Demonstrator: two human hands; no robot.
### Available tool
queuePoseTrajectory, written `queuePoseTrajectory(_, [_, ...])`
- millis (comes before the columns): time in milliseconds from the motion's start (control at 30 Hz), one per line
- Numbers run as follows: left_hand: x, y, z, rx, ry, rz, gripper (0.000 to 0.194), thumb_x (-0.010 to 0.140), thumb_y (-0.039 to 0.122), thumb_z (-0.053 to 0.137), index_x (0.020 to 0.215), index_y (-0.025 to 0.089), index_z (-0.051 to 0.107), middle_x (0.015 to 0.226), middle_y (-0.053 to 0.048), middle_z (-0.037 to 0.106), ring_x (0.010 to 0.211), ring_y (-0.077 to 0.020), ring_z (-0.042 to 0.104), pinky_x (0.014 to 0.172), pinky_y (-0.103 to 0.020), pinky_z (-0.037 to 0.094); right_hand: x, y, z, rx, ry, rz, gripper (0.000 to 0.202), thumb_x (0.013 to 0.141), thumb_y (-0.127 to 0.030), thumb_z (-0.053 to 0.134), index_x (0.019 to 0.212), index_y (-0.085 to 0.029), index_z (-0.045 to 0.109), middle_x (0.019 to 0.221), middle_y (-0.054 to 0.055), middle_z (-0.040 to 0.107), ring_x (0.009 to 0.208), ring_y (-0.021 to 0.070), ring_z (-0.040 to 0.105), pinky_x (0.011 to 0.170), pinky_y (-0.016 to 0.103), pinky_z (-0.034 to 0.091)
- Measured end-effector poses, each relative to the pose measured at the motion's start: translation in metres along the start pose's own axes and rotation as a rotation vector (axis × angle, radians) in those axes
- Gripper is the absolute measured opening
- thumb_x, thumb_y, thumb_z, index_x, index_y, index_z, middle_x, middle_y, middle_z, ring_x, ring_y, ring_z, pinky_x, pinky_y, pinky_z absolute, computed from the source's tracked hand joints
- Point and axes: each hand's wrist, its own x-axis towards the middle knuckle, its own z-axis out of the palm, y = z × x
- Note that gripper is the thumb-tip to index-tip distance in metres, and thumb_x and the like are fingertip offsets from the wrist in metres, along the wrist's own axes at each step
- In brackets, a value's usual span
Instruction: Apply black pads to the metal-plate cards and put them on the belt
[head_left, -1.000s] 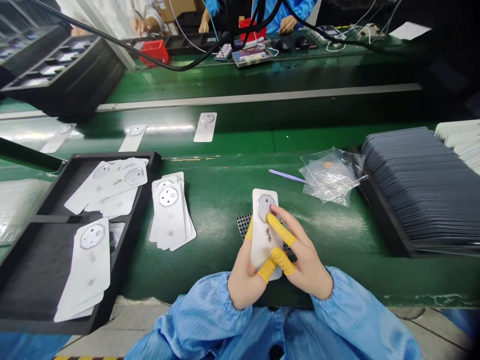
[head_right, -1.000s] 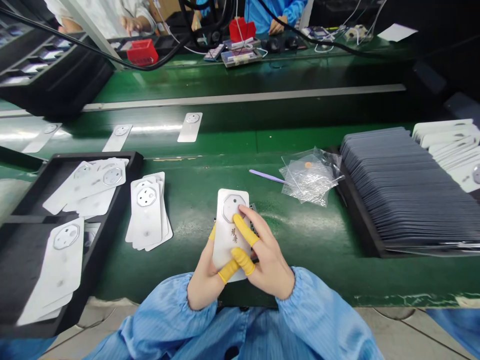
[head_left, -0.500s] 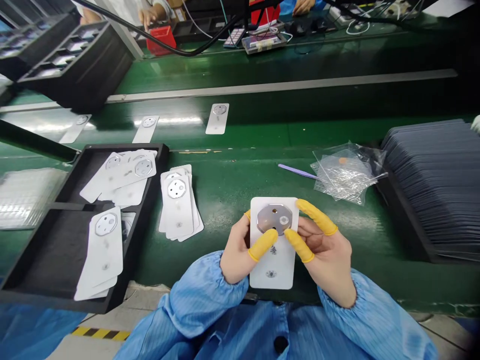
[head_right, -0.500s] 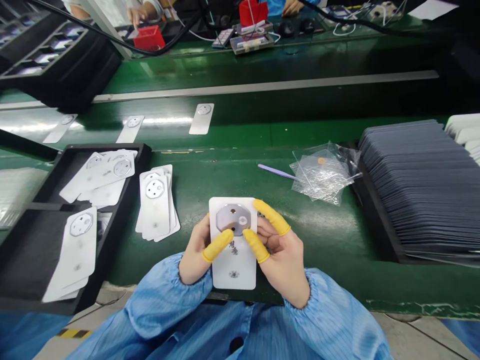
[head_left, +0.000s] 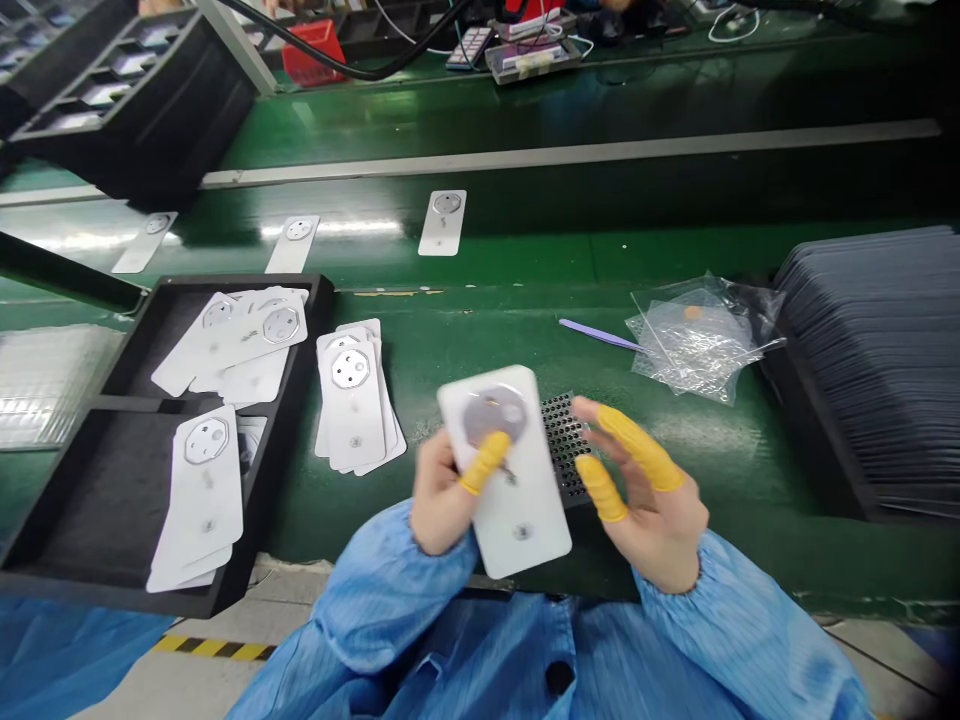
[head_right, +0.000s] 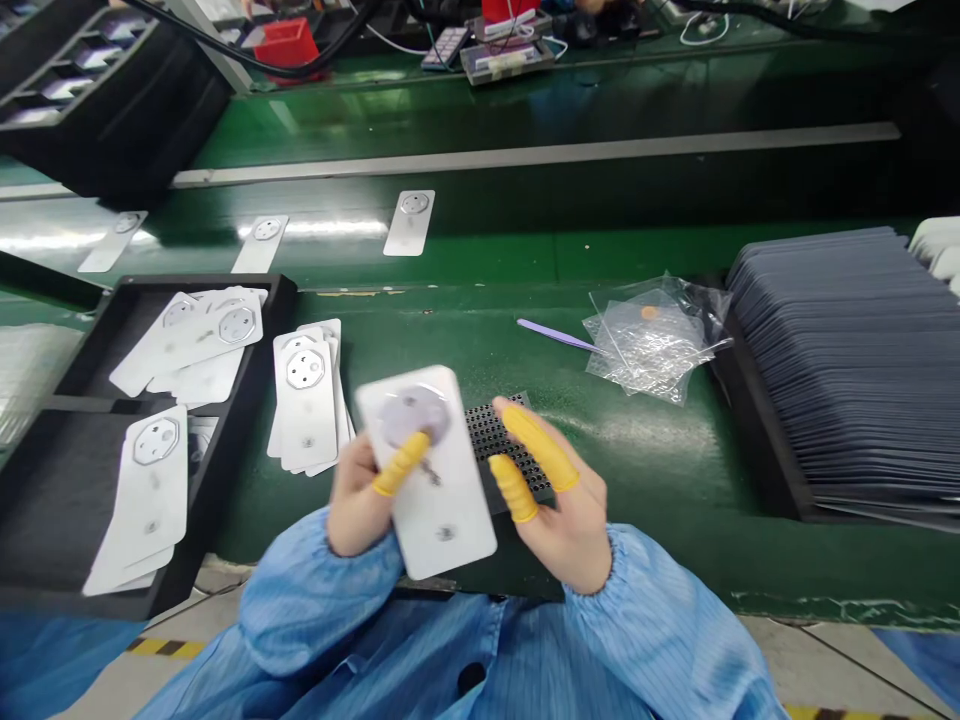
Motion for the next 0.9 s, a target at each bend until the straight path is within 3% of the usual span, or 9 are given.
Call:
queuePoseTrajectory(133, [0.010,0.003,-0.055,0.205,0.426,0.298,0.083,0.071,0.022,0.078,0.142,0.030,0.036,0.119,-0.004,0.067,0.097,-0.0198,0.068,0.084,-0.030,0.055,-0.014,0.031,-0.009,-0.330,-0.262,-0.136,0.046,0.081,-0.013,0.067,0.126,-0.021,0.057,0.138,0.012,0.052,0.133,0.0317,0.043,0.105,0.057,0.044])
queuePoseTrajectory(167, [0.010,0.002,-0.066,0.280,0.456,0.317,0.085,0.072,0.023,0.078,0.144,0.030,0.034,0.123,-0.005,0.065,0.103,-0.0218,0.066,0.090,-0.033,0.052,-0.019,0.039,-0.008,-0.355,-0.331,-0.131,0.041,0.083,-0.015,0.064,0.123,-0.020,0.058,0.138,0.014,0.051,0.134,0.0317,0.041,0.104,0.057,0.044])
queuePoseTrajectory(267, [0.007,-0.008,-0.080,0.501,0.346,0.173,0.043,0.079,0.035,0.069,0.117,0.016,0.066,0.110,-0.009,0.071,0.106,-0.0288,0.065,0.097,-0.041,0.049,-0.029,0.054,-0.006,-0.319,-0.332,-0.130,0.033,0.086,-0.010,0.057,0.118,-0.019,0.060,0.134,0.014,0.055,0.130,0.0281,0.046,0.102,0.053,0.048])
queuePoseTrajectory(333, [0.003,-0.017,-0.070,0.534,0.152,0.021,0.038,0.082,0.043,0.062,0.101,0.011,0.074,0.104,-0.013,0.073,0.106,-0.0325,0.065,0.098,-0.046,0.047,-0.029,0.053,-0.006,-0.274,-0.262,-0.121,0.034,0.086,-0.007,0.057,0.117,-0.020,0.061,0.131,0.012,0.058,0.126,0.0258,0.051,0.101,0.050,0.049])
queuePoseTrajectory(433, [-0.006,-0.027,-0.035,0.346,-0.166,-0.139,0.049,0.081,0.048,0.062,0.106,0.007,0.071,0.105,-0.017,0.073,0.099,-0.0334,0.068,0.090,-0.045,0.053,-0.021,0.040,-0.010,-0.244,-0.215,-0.131,0.036,0.083,-0.005,0.060,0.116,-0.020,0.061,0.131,0.012,0.058,0.125,0.0260,0.052,0.102,0.049,0.048])
queuePoseTrajectory(500, [-0.010,-0.030,-0.012,0.198,-0.288,-0.183,0.049,0.079,0.048,0.065,0.106,0.007,0.072,0.105,-0.017,0.073,0.094,-0.0322,0.070,0.082,-0.041,0.057,-0.015,0.032,-0.014,-0.274,-0.257,-0.154,0.037,0.082,-0.005,0.061,0.117,-0.019,0.060,0.132,0.014,0.056,0.127,0.0280,0.050,0.106,0.053,0.043])
queuePoseTrajectory(633, [-0.015,-0.032,0.010,0.130,-0.234,-0.176,0.037,0.080,0.042,0.066,0.095,0.010,0.076,0.101,-0.014,0.074,0.093,-0.0296,0.070,0.084,-0.037,0.056,-0.006,0.022,-0.018,-0.325,-0.314,-0.177,0.034,0.081,-0.007,0.063,0.113,-0.018,0.060,0.127,0.014,0.059,0.126,0.0293,0.049,0.108,0.059,0.035])
queuePoseTrajectory(767, [-0.017,-0.032,0.011,0.079,-0.251,-0.183,0.035,0.081,0.040,0.065,0.099,0.011,0.075,0.104,-0.013,0.074,0.098,-0.0286,0.069,0.086,-0.036,0.055,-0.004,0.022,-0.013,-0.253,-0.303,-0.221,0.028,0.081,-0.005,0.062,0.106,-0.020,0.061,0.105,0.009,0.066,0.104,0.0216,0.061,0.103,0.053,0.043])
queuePoseTrajectory(900, [-0.017,-0.031,0.010,0.131,-0.316,-0.110,0.032,0.086,0.035,0.059,0.102,0.012,0.073,0.099,-0.012,0.075,0.095,-0.0268,0.069,0.077,-0.031,0.055,-0.007,0.030,-0.006,-0.242,-0.322,-0.251,0.030,0.084,-0.006,0.059,0.111,-0.019,0.059,0.106,0.010,0.064,0.100,0.0200,0.061,0.100,0.051,0.046])
